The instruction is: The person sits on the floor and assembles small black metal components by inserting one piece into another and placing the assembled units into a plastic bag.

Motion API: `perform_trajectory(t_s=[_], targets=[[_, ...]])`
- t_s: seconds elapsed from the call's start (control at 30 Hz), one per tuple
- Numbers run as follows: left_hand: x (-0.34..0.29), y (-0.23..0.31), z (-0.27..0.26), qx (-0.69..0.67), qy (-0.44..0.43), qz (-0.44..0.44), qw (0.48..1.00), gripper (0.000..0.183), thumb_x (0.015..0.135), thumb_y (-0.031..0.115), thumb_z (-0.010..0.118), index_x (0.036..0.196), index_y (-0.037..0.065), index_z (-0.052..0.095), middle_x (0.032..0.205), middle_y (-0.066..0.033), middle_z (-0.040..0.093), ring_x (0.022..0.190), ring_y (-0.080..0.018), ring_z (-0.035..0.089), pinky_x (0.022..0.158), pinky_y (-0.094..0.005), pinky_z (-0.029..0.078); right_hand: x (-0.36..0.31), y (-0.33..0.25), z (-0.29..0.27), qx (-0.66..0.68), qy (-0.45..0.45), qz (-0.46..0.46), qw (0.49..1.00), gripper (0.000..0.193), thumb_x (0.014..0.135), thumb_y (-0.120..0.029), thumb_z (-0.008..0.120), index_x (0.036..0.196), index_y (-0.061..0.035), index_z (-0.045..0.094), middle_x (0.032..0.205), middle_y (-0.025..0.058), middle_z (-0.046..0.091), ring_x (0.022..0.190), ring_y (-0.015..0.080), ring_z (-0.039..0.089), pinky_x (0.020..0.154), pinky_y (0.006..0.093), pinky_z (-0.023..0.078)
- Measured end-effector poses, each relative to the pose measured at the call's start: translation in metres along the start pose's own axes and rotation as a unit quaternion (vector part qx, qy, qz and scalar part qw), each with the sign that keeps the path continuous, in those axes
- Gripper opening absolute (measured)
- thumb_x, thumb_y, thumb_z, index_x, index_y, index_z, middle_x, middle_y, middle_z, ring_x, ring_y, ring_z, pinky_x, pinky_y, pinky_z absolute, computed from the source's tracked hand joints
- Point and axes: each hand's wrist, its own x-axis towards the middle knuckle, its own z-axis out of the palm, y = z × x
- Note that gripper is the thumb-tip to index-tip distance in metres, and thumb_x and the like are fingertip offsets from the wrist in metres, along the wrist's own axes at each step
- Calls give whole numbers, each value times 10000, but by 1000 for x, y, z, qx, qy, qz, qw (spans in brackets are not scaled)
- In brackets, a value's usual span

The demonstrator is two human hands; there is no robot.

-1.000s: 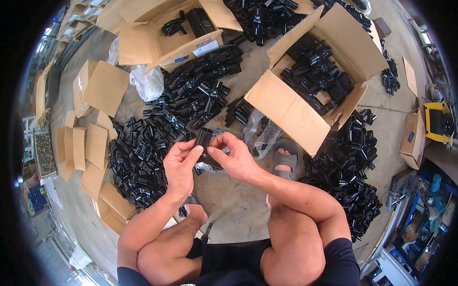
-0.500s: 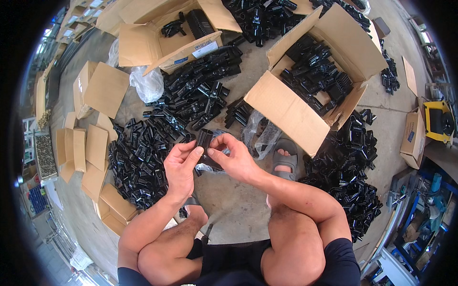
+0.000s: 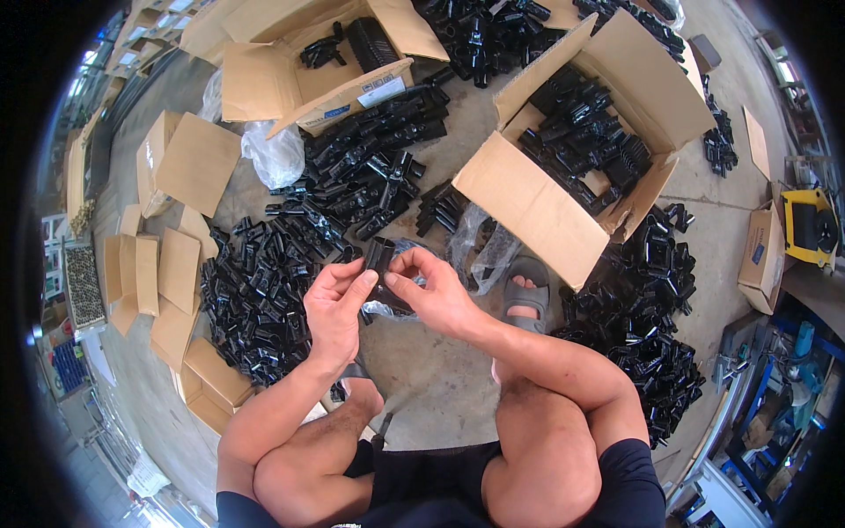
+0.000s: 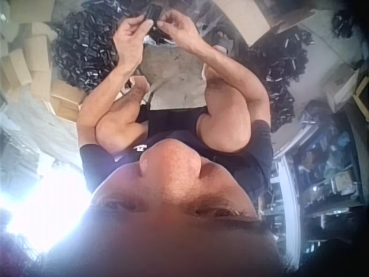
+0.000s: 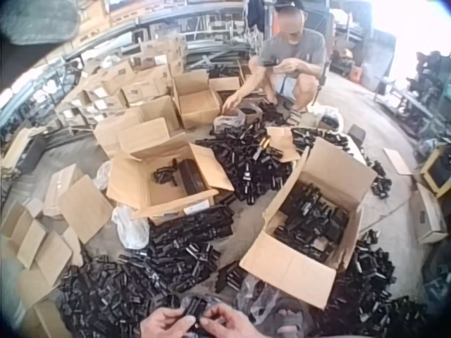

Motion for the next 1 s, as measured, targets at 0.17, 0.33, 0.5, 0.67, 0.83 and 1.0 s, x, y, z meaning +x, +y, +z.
perform_trajectory(t_s=[0.17, 0.33, 0.5, 0.67, 0.83, 1.0], targets=[[0, -1, 1, -9, 5, 5, 1000, 218, 931, 6, 709, 1130, -47, 638, 1054, -116, 726, 927, -108, 670, 853, -236, 529, 1, 3, 1, 41, 5, 12, 999, 201, 952, -213, 670, 975, -19, 621, 856, 16, 626, 827, 98, 549, 750, 292, 482], [-1, -1, 2, -11, 10, 7, 1000, 185, 930, -11, 701, 1106, -36, 650, 1033, -119, 734, 899, -115, 682, 834, -239, 539, 0, 2, 0, 23, -5, 14, 1000, 198, 944, -203, 682, 988, -17, 630, 871, 17, 635, 841, 97, 554, 757, 289, 484], [-1, -1, 1, -8, 11, 9, 1000, 218, 931, 7, 709, 1129, -47, 635, 1053, -118, 727, 926, -107, 671, 850, -237, 530, 0, 5, 2, 39, 11, 10, 999, 183, 932, -168, 694, 992, -7, 633, 888, 21, 650, 846, 100, 561, 768, 293, 487], [0, 1, 3, -2, 4, 0, 1000, 249, 933, 23, 714, 1149, -55, 617, 1062, -118, 723, 936, -101, 662, 853, -232, 520, 0, -1, 2, 3, 22, -20, 1000, 185, 934, -165, 691, 996, 0, 634, 886, 21, 656, 839, 102, 565, 768, 293, 489], [1, -1, 3, 0, 3, -6, 1000, 247, 935, 28, 712, 1144, -55, 610, 1062, -118, 721, 933, -103, 659, 851, -235, 516, -1, 1, 1, 16, 24, 4, 1000, 187, 941, -171, 680, 985, 5, 636, 892, 15, 658, 809, 93, 556, 747, 288, 484], [3, -1, 5, -15, -6, -17, 1000, 260, 933, 21, 709, 1158, -51, 600, 1065, -127, 721, 943, -114, 662, 868, -253, 522, -2, -2, 0, 169, -8, 77, 983, 161, 982, -174, 652, 1035, -24, 626, 910, -7, 635, 816, 78, 581, 703, 268, 522]])
